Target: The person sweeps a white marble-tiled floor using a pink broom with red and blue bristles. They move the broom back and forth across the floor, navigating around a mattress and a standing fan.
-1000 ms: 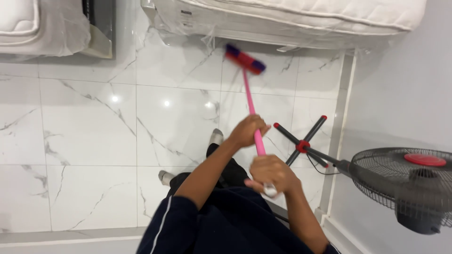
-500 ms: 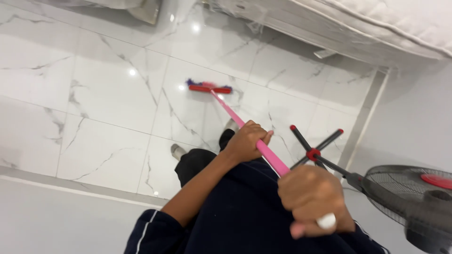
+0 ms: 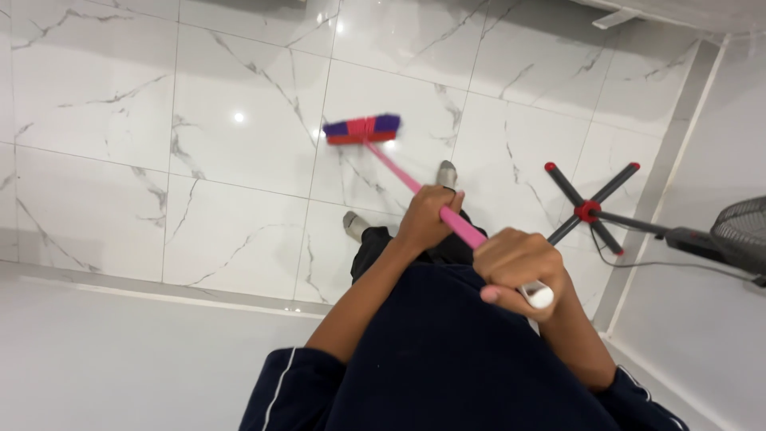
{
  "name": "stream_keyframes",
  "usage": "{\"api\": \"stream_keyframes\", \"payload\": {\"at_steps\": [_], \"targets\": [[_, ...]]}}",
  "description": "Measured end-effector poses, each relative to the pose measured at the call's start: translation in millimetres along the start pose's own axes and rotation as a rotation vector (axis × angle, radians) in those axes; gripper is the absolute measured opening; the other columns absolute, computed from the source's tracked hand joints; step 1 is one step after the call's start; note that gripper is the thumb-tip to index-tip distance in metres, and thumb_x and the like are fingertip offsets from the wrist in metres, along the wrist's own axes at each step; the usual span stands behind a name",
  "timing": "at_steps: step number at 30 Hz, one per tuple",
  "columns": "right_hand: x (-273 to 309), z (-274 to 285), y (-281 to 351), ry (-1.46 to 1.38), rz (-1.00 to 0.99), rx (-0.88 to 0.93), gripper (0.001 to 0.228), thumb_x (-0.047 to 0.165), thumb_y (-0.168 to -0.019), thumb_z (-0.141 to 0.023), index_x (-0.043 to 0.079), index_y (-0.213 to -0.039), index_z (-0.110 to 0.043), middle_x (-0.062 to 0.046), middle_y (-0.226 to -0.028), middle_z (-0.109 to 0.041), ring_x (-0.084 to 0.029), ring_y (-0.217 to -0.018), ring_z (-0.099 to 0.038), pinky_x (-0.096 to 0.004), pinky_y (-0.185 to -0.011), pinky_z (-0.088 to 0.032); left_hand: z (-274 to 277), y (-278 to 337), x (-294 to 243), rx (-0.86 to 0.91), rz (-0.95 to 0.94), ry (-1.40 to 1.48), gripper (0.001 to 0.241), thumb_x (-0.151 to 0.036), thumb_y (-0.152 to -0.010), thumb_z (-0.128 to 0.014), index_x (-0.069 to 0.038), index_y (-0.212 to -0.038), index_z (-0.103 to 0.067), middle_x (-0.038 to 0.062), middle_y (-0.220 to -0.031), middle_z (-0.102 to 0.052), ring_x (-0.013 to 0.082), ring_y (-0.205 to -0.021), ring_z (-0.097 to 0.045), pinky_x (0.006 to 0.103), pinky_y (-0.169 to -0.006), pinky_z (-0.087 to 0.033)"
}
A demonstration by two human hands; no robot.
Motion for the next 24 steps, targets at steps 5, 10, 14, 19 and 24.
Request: {"api": "stream_keyframes", "payload": {"at_steps": [5, 10, 14, 19, 24], "targets": [[14.0, -61.3, -11.2, -0.075, 0.012, 0.024, 0.050, -0.001, -0.089, -0.067, 0.009, -0.053, -0.035, -0.004, -0.049, -0.037, -0.020, -0.040, -0.038, -0.037, -0.046, -0.025, 37.7, 64.0, -13.4, 0.041, 0.101, 0.015, 0.040, -0.016, -0.100, -0.064, -0.002, -0.064, -0.052, 0.015, -0.061, -0.052, 0.0334, -0.064, -0.052, 0.0440, -0.071, -0.044], [28.0, -96.0, -26.8, -0.093, 0.053, 0.220, 0.050, 0.000, -0.092, -0.069, 0.009, -0.056, -0.036, -0.005, -0.053, -0.039, -0.022, -0.042, -0.041, -0.038, -0.046, -0.028, 70.9, 94.3, -28.5, 0.041, 0.095, 0.038, 0.042, -0.018, -0.101, -0.063, -0.001, -0.063, -0.052, 0.016, -0.061, -0.052, 0.0350, -0.062, -0.051, 0.0442, -0.071, -0.044], [25.6, -112.4, -29.7, -0.104, 0.081, 0.267, 0.050, 0.001, -0.093, -0.070, 0.009, -0.057, -0.037, -0.005, -0.054, -0.040, -0.021, -0.043, -0.043, -0.037, -0.046, -0.029, 91.1, 109.7, -40.4, 0.093, 0.145, 0.061, 0.042, -0.018, -0.100, -0.063, 0.000, -0.064, -0.052, 0.016, -0.060, -0.053, 0.0351, -0.061, -0.051, 0.0443, -0.070, -0.045], [19.0, -125.1, -35.8, -0.154, 0.096, 0.335, 0.050, 0.002, -0.094, -0.071, 0.009, -0.057, -0.038, -0.004, -0.055, -0.042, -0.021, -0.043, -0.043, -0.036, -0.044, -0.029, 99.1, 128.7, -31.5, 0.055, 0.154, 0.026, 0.041, -0.018, -0.100, -0.062, 0.000, -0.065, -0.054, 0.016, -0.062, -0.055, 0.0357, -0.062, -0.053, 0.0457, -0.068, -0.044], [26.4, -133.3, -44.8, -0.184, 0.230, 0.414, 0.052, 0.006, -0.100, -0.071, 0.009, -0.059, -0.039, -0.005, -0.058, -0.041, -0.022, -0.046, -0.046, -0.037, -0.046, -0.029, 105.1, 134.1, -42.4, 0.016, 0.131, 0.009, 0.040, -0.014, -0.099, -0.065, 0.000, -0.064, -0.051, 0.015, -0.061, -0.053, 0.0345, -0.060, -0.051, 0.0439, -0.066, -0.043]]}}
Point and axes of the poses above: each hand's wrist, its own y-axis away from the middle knuckle, its own z-axis out of the back of the hand, x = y × z, the point moved 2 cm from there along -y, towards the middle knuckle
